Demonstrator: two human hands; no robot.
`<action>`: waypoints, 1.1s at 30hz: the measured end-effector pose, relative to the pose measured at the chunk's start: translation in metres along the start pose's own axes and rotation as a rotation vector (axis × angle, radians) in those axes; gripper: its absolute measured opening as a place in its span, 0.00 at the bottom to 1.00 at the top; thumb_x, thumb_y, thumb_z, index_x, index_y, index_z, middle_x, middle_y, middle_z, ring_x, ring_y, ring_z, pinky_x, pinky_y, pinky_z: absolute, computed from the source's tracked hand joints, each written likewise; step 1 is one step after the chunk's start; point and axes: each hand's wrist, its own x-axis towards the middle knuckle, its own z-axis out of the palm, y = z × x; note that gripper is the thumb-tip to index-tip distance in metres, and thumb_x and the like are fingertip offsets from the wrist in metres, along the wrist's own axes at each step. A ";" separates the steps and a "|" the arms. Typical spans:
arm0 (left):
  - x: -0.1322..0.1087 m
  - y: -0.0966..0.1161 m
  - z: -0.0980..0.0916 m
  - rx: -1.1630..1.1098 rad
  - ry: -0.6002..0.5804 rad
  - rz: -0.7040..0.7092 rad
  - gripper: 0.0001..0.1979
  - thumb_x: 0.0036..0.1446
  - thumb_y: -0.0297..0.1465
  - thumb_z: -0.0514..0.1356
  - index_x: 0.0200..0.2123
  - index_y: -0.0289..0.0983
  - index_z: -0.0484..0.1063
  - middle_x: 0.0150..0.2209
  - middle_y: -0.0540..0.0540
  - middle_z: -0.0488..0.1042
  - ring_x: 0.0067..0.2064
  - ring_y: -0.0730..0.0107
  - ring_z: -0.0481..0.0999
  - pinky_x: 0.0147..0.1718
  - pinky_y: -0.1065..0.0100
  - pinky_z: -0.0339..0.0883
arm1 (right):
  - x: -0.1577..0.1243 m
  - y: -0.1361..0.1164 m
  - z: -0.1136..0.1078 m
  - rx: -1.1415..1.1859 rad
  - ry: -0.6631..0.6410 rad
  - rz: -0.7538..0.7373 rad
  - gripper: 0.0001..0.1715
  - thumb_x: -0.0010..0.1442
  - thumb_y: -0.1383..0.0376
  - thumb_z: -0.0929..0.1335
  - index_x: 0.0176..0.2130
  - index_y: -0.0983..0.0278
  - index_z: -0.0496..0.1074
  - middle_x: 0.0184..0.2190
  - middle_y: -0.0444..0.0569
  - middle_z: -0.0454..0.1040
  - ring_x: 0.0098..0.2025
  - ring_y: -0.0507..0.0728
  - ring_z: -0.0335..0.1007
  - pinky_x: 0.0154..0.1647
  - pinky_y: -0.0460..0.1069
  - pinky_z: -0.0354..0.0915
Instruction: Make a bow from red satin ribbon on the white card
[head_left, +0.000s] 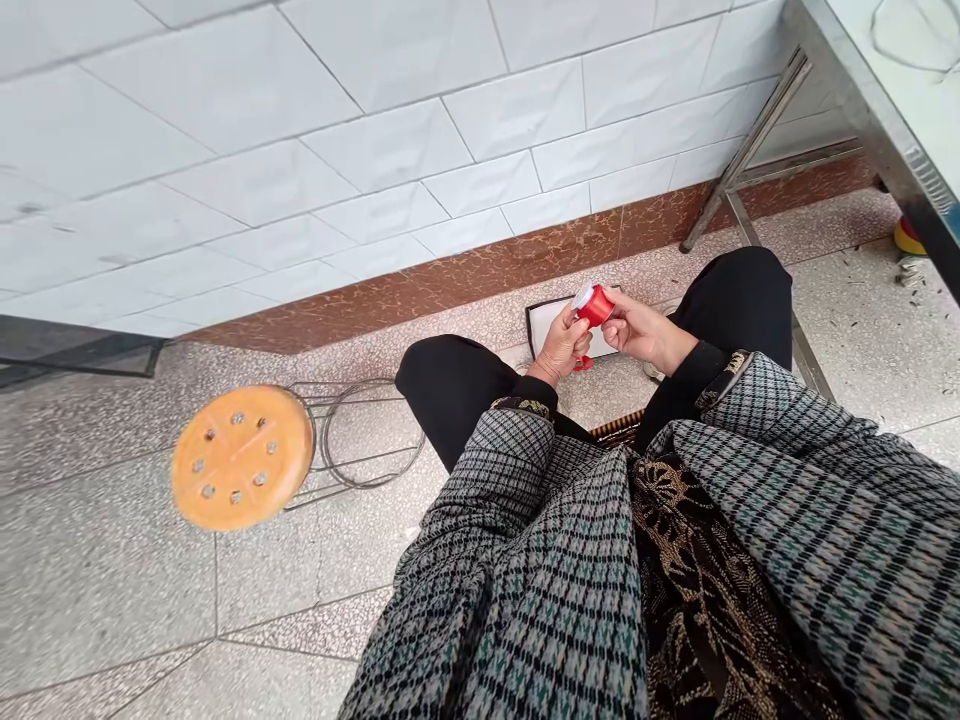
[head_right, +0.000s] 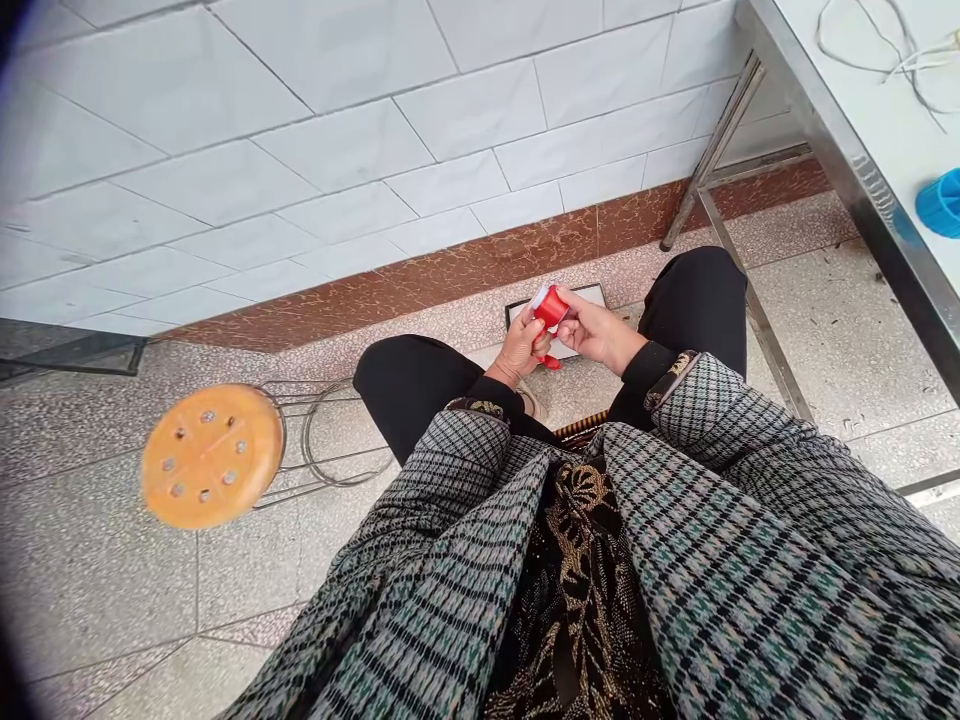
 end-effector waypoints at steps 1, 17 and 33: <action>0.000 0.000 0.000 0.000 0.009 0.004 0.37 0.40 0.51 0.76 0.49 0.40 0.68 0.19 0.63 0.57 0.16 0.85 0.46 0.17 0.74 0.34 | -0.001 0.003 0.001 -0.013 0.001 -0.030 0.11 0.70 0.66 0.71 0.34 0.64 0.70 0.19 0.38 0.67 0.15 0.42 0.53 0.17 0.36 0.60; 0.005 -0.005 0.003 0.275 0.130 0.173 0.26 0.46 0.51 0.73 0.23 0.37 0.68 0.20 0.54 0.64 0.23 0.79 0.62 0.23 0.73 0.55 | 0.009 -0.021 -0.005 0.085 0.217 -0.146 0.15 0.71 0.73 0.65 0.31 0.65 0.66 0.18 0.37 0.64 0.13 0.41 0.47 0.13 0.35 0.51; 0.002 -0.003 0.008 0.032 0.113 0.074 0.32 0.42 0.42 0.76 0.22 0.39 0.52 0.17 0.60 0.54 0.18 0.84 0.51 0.20 0.75 0.42 | 0.005 -0.022 -0.001 0.062 0.197 -0.080 0.14 0.73 0.72 0.64 0.32 0.65 0.66 0.16 0.35 0.62 0.12 0.40 0.45 0.12 0.34 0.50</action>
